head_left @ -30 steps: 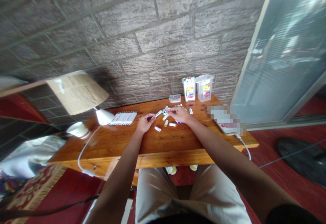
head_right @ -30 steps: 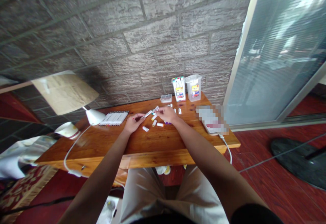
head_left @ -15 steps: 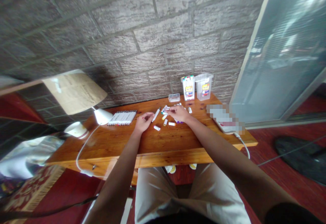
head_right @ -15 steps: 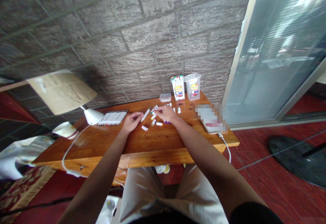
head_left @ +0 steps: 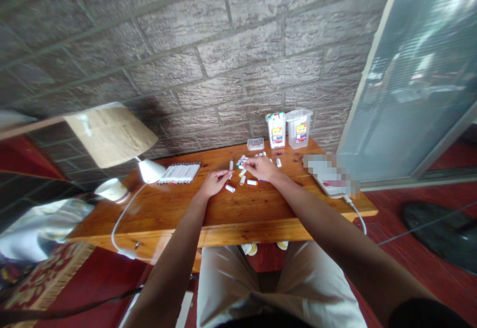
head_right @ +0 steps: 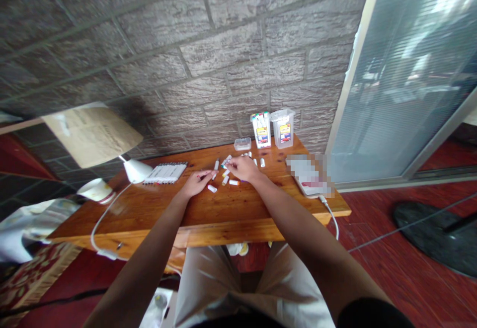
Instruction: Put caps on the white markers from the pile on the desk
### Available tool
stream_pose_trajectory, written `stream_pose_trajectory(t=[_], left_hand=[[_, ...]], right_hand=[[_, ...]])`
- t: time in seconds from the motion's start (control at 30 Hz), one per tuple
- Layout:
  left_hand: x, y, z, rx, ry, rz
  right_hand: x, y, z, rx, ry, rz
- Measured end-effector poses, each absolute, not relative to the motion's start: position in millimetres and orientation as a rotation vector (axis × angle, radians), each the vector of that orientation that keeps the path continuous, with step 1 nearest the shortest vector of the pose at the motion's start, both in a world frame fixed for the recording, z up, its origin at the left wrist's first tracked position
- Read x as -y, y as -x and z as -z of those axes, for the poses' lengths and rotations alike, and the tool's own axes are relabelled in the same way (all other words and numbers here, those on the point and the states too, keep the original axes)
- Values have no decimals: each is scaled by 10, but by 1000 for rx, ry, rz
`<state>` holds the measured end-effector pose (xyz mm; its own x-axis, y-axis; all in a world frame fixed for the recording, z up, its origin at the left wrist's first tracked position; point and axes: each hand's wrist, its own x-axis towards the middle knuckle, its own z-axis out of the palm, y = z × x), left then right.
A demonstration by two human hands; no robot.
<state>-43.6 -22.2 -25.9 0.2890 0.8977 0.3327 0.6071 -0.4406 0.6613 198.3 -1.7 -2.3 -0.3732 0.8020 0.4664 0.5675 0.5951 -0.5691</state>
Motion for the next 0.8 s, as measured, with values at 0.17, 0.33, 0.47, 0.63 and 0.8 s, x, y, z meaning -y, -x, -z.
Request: stream_pose_trajectory(t=[0.17,0.33,0.47,0.63,0.8], left_hand=[[203,458,254,-1476,-2126,-976],[198,476,248,-1540,-2138,-1016],[152,514,284,-1591,-2129,-1100],[88,589,346,-1736,-2030,-1145],[57,625,390,-1744,-2019,-1153]], right_hand=[[248,-1851,-90,2081,929,-151],[406,-1596,-57,2384,582,15],[350,-1576,7,2518,616,-29],[138,-1767,96,2364,795,-530],[29,-1872,144,2201,829,-718]])
